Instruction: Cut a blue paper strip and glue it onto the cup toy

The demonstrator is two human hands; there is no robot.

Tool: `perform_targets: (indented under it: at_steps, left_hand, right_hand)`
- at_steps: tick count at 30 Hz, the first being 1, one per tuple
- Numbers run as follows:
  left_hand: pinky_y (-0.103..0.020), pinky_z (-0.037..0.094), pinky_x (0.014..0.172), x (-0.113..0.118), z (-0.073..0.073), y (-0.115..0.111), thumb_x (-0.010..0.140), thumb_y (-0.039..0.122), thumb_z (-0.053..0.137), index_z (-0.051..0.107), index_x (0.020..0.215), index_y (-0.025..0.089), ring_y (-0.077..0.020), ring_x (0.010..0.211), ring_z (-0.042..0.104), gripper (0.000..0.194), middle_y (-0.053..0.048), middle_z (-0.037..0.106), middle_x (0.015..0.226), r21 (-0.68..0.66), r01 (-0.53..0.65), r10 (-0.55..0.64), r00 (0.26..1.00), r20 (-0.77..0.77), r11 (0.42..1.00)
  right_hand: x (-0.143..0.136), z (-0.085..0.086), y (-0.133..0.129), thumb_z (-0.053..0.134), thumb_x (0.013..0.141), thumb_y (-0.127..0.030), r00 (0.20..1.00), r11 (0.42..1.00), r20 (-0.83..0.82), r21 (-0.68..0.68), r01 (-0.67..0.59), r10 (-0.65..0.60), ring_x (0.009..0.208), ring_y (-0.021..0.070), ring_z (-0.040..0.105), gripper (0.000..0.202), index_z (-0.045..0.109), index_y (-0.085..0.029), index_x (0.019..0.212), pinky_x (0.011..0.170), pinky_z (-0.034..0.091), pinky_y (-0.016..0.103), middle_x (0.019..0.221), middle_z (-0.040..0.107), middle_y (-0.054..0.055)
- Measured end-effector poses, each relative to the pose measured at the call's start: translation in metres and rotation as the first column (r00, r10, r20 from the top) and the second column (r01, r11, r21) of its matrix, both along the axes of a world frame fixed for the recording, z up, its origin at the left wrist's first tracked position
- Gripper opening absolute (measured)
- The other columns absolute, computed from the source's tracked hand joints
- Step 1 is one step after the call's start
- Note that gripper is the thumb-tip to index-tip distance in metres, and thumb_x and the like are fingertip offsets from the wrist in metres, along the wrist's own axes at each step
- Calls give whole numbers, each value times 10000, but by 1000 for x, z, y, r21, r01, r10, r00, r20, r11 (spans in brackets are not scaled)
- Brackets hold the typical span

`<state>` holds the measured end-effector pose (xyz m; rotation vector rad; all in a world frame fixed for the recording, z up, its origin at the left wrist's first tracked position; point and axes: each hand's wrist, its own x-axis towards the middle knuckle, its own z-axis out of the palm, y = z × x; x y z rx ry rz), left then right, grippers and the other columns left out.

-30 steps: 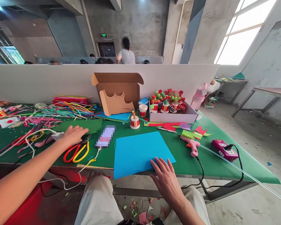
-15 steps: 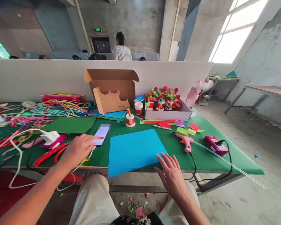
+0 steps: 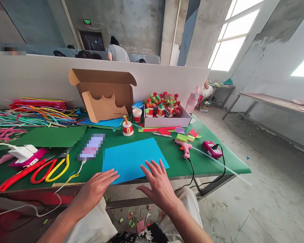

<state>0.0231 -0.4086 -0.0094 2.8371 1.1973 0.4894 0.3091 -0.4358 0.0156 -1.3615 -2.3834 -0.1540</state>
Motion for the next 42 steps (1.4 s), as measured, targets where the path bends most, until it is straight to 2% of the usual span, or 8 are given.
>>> perform_targets:
  at_steps: [5,9,15,18,24,32,37,42]
  left_hand:
    - [-354,498,1025,-23,12,-11,896,60,369,589,1324,337,-193,1250,582,555,-8,646,1323,-136,144,-132,987,91,980]
    - [-358,486,1042,-43,11,-8,890,111,453,604,1298,374,-197,1249,582,508,5,659,1307,-219,150,-117,981,157,964]
    - [-381,517,995,-49,0,15,893,293,538,710,1146,317,-224,1182,624,307,-40,714,1210,-244,70,6,954,298,967]
    - [-331,549,915,-40,0,20,907,423,495,767,950,279,-208,1035,682,311,-47,762,1052,-312,-21,163,885,435,950]
    - [-315,555,729,-17,18,23,766,660,506,699,640,235,-240,740,663,483,-33,727,689,-533,-297,561,698,446,792]
    - [-246,457,550,-12,23,14,770,613,483,538,518,234,-181,573,536,459,22,501,440,-501,-381,612,645,458,777]
    - [-239,347,487,-12,17,8,793,594,440,353,472,237,-138,480,415,488,36,390,424,-424,-493,647,640,414,759]
    - [-260,281,495,-8,18,16,803,578,391,300,503,237,-131,466,367,463,32,396,473,-321,-582,664,668,336,748]
  right_hand:
    - [20,0,-4,604,846,-150,997,995,7,-60,-74,75,1318,267,503,539,544,-250,1373,1179,270,573,1358,616,79]
    - [54,0,1,515,792,-62,993,985,-96,-154,-80,66,1176,245,623,459,688,-246,1175,1129,369,545,1207,710,68]
    - [69,2,13,510,894,-288,911,935,-411,-334,-118,-31,1098,256,667,224,729,-239,883,1040,461,492,1141,730,82]
    - [63,-4,19,489,906,-445,843,915,-506,-402,-41,-184,871,249,702,320,701,-219,826,848,548,405,873,746,51]
    - [51,-14,38,496,855,-611,665,902,-679,-432,-20,-311,629,162,562,441,609,-196,759,613,494,274,666,621,-4]
    - [43,-8,37,506,841,-563,699,915,-620,-384,127,-357,557,137,440,405,499,-209,644,544,381,255,574,491,-31]
    - [41,-11,35,496,820,-579,630,869,-616,-442,220,-473,457,119,316,370,547,-213,825,465,275,245,488,338,-90]
    - [38,-12,36,500,812,-452,634,858,-583,-405,316,-508,477,151,444,485,541,-173,1206,520,368,259,520,479,-79]
